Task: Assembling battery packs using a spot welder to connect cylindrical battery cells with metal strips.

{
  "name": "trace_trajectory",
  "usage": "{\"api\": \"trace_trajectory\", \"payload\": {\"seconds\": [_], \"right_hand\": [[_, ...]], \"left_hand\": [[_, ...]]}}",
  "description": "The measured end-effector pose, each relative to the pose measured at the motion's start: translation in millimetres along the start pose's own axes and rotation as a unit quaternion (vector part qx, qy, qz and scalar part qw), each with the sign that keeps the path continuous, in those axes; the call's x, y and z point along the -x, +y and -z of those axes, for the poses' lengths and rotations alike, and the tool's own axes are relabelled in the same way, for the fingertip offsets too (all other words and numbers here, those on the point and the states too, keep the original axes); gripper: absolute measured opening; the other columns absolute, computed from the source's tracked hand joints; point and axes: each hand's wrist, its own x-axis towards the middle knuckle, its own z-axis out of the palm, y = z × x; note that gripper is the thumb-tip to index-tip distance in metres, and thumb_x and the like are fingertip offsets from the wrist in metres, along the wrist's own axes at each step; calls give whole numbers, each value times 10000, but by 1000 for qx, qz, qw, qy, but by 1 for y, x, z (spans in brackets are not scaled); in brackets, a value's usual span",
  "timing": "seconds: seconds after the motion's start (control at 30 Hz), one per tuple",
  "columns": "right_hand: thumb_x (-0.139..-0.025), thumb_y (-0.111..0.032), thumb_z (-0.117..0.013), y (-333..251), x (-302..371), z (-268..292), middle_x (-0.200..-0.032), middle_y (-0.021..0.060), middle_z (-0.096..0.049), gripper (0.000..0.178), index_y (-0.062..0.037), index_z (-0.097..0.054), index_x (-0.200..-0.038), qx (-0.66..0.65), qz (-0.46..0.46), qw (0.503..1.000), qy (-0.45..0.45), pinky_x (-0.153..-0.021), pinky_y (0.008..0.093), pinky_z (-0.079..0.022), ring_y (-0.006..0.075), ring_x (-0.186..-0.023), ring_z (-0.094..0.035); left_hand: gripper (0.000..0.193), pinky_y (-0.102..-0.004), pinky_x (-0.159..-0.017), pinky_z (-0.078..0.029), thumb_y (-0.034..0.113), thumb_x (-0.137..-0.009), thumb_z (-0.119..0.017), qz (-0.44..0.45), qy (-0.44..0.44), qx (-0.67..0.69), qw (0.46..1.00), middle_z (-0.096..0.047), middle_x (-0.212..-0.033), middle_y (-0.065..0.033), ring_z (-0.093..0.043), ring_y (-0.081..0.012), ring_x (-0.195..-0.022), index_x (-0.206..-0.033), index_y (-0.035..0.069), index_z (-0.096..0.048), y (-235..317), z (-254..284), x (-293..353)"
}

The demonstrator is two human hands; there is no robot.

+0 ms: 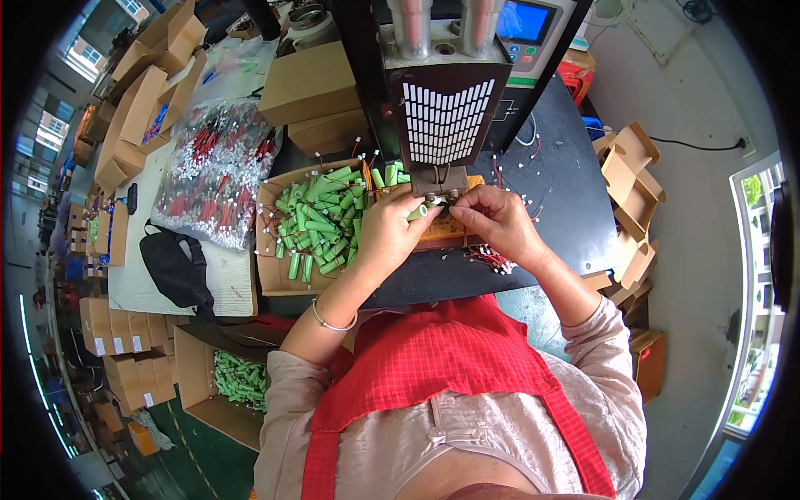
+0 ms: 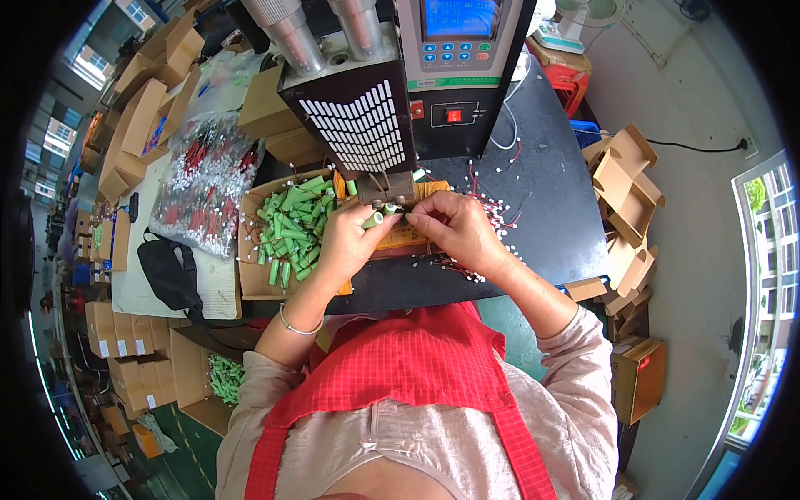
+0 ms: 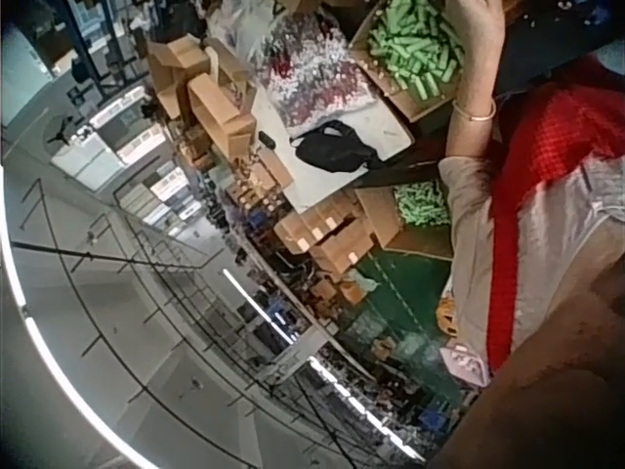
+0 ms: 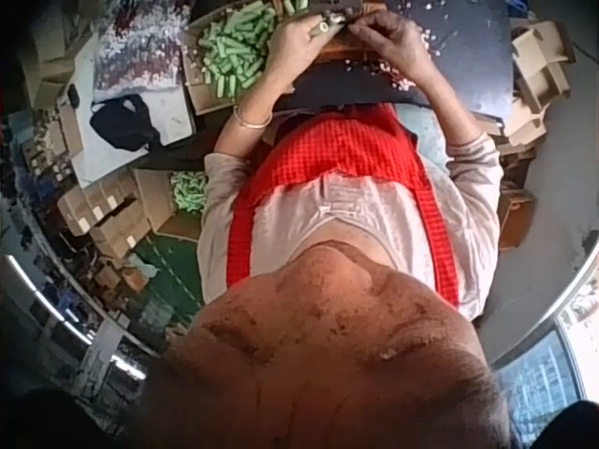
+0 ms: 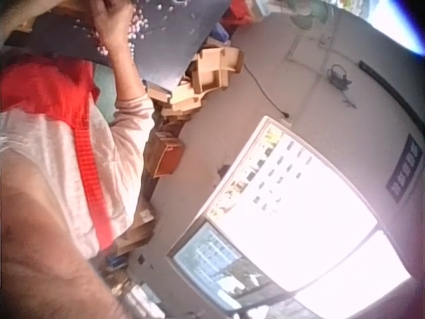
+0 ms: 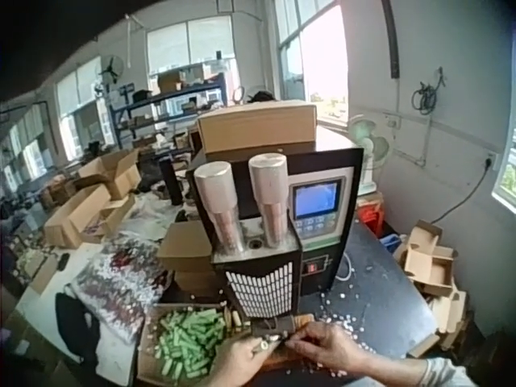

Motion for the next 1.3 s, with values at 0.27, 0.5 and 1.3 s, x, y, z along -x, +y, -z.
{"api": "trace_trajectory", "payload": {"seconds": [0.27, 0.5, 1.3], "right_hand": [[-852, -163, -612, -4, -1, 3, -734, -2, -586, 157, -5, -620, -850, -59, -18, 998, -31, -615, 221, -452, 54, -683, -519], [-852, -166, -614, -1, -3, 1, -712, -5, -577, 170, 4, -614, -849, -63, -26, 997, -30, -605, 220, -449, 52, -667, -511], [-892, -219, -556, 9, 35, 5, -735, 34, -612, 215, -12, -615, -902, -323, -159, 932, -45, -576, 205, -458, 84, -621, -559]], "left_hand": [[213, -325, -647, -499, 153, -751, -670, -3, 1, -15, 1000, -635, -919, -78, -626, -270, -766, -936, 53, -631, -3, -1, 2], [202, -319, -626, -500, 155, -751, -669, -2, 1, -13, 1000, -635, -924, -63, -628, -258, -759, -938, 85, -637, 1, 0, 1], [300, -212, -702, -502, 12, -763, -676, 192, -47, 362, 911, -640, -868, -61, -588, -83, -767, -1054, -4, -607, 20, 14, 19]]}}
